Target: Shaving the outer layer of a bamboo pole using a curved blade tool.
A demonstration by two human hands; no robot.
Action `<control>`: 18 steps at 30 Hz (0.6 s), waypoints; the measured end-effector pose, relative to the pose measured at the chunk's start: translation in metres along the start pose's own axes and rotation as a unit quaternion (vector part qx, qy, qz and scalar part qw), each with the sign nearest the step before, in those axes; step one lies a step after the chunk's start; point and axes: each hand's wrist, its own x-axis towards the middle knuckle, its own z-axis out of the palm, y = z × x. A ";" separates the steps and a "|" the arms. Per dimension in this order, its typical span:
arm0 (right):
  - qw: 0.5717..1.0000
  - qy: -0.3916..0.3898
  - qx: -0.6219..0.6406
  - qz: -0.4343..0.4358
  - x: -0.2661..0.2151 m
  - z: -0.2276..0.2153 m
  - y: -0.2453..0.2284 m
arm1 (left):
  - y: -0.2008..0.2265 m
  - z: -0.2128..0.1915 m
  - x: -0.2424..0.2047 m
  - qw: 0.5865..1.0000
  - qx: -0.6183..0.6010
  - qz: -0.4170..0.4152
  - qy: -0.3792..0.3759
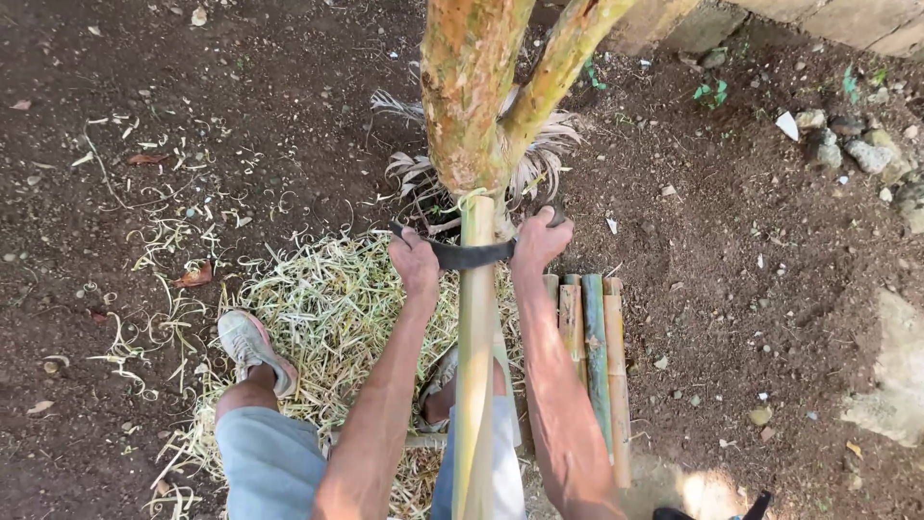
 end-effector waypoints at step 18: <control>1.000 0.013 0.023 -0.010 0.032 0.046 -0.009 | -0.003 0.033 0.058 0.998 -0.052 0.045 0.009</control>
